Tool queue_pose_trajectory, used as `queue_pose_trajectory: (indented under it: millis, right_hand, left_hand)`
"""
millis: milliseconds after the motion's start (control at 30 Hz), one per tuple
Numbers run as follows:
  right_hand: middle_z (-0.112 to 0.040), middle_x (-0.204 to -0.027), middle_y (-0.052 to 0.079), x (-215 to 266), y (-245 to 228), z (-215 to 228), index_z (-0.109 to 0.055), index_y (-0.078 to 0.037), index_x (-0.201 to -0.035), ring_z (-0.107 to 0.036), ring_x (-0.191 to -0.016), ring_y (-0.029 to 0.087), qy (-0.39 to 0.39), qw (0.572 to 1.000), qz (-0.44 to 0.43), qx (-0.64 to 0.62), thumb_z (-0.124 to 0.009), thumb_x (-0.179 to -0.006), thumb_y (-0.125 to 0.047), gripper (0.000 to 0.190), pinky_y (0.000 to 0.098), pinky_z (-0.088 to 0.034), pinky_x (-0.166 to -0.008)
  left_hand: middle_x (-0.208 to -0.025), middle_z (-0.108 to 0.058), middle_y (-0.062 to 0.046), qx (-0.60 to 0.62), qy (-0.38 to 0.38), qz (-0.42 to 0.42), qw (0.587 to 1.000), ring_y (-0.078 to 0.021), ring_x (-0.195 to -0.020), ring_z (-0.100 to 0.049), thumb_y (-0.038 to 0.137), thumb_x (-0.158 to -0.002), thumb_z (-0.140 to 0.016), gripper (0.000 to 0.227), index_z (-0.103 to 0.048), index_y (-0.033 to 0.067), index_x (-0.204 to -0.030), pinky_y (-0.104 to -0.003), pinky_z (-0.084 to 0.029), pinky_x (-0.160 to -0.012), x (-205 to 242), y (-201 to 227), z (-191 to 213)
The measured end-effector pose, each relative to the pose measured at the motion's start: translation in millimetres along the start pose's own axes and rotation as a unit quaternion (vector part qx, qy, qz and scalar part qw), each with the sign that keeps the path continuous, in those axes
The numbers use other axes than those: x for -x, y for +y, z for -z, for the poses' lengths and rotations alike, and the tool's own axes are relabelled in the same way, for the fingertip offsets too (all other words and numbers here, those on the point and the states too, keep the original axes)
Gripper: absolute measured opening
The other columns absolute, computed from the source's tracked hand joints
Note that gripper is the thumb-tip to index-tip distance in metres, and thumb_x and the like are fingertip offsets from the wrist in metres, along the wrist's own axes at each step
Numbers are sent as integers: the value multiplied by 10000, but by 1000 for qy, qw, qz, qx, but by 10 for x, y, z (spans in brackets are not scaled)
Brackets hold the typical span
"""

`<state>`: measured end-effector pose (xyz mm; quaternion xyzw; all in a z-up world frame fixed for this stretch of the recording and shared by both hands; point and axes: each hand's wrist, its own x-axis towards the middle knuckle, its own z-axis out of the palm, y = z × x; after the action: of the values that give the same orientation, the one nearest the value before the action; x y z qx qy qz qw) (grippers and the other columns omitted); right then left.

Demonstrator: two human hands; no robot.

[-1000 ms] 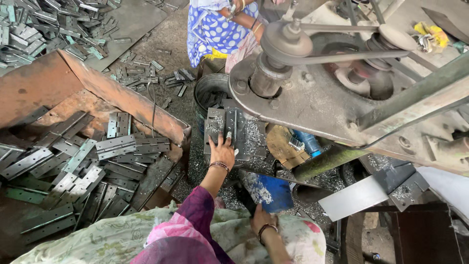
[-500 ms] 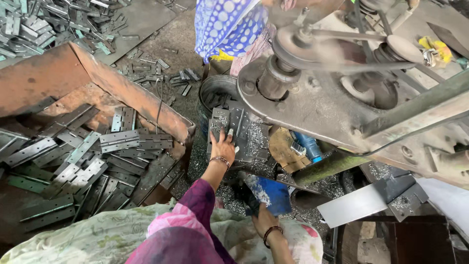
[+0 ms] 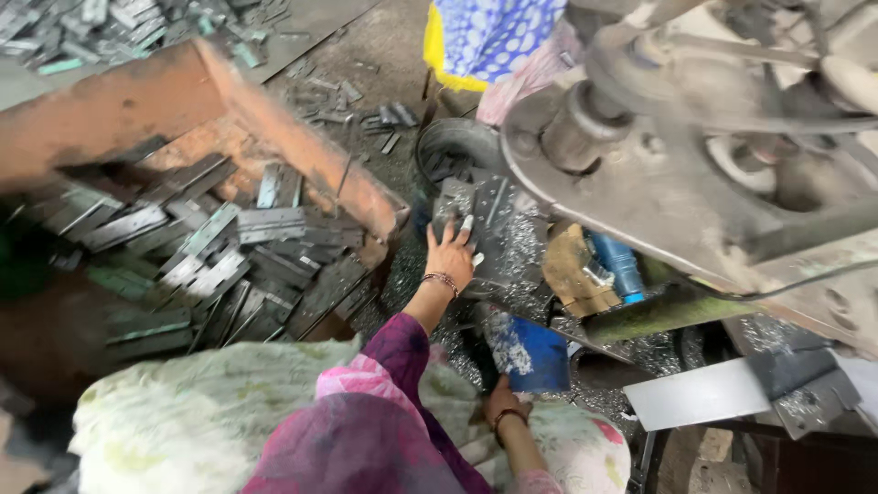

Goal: The person repeatedly places small metal pieces into a press machine, activates the press with a foot pedal, and removes the processed pieces. The person handles the metal pieces one at a time and deposits them into a nearby container.

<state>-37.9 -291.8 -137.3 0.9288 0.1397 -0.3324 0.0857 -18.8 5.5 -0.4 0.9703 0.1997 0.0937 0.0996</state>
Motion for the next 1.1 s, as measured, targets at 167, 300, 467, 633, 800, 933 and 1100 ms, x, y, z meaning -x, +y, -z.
queue_pose_trajectory:
  millis: [167,300,467,633,800,933,1100]
  right_hand:
    - [-691,-1190,288,323,156,258,-405,-49,-1314,-682,-1107,484,86,990,47,-101,-633,-910,-400,583,554,-522,-972]
    - [-704,-1149,314,419,264,539,-453,-37,-1249,-670,-1104,496,118,989,74,-45,-615,-939,-414,514,559,-494,-992]
    - [-689,-1097,357,383,207,557,-447,-7,-1227,-664,-1063,525,134,983,102,-69,-612,-929,-404,523,560,-512,-931]
    - [-684,-1053,377,317,321,499,-443,5,-1203,-657,-1032,540,132,980,121,-90,-619,-921,-415,535,561,-508,-897]
    - [-686,-1028,373,239,352,457,-441,3,-1186,-658,-1012,542,129,978,135,-92,-631,-916,-414,532,566,-507,-883]
    - [-681,-1019,359,227,392,439,-437,-17,-1167,-658,-1002,535,132,978,134,-91,-636,-904,-421,521,563,-508,-873]
    - [-685,-993,363,239,364,430,-425,-5,-1155,-660,-970,535,121,977,146,-98,-623,-917,-412,512,564,-506,-854]
  left_hand:
    - [-1601,-395,-89,54,111,145,982,-338,-1527,-277,373,-951,-637,412,-687,157,-1299,-651,-215,-1209,617,-830,-80]
    - [-1550,-415,-142,41,275,342,898,-354,-1375,-366,389,-879,-662,661,-637,97,-1471,-654,-294,-1069,956,-1627,-318]
    - [-1492,-445,-114,46,70,593,801,-320,-1370,-401,315,-930,-624,341,-706,142,-1212,-648,-345,-1080,1403,-2326,-676]
    - [-1331,-517,-106,-49,-97,577,809,-367,-1312,-486,290,-1038,-484,319,-703,227,-1261,-812,-214,-1105,1634,-2746,-946]
    - [-1289,-534,-121,-70,-147,589,792,-425,-1209,-572,313,-1032,-481,347,-692,227,-1293,-809,-197,-1067,1884,-2933,-1192]
    - [-1268,-547,-130,-80,-133,565,810,-394,-1216,-580,300,-1032,-487,324,-693,242,-1275,-802,-243,-1055,1890,-2994,-1281]
    - [-1270,-575,-124,-40,-71,558,826,-342,-1191,-623,240,-1063,-509,302,-694,226,-1300,-780,-287,-1104,1894,-3088,-1194]
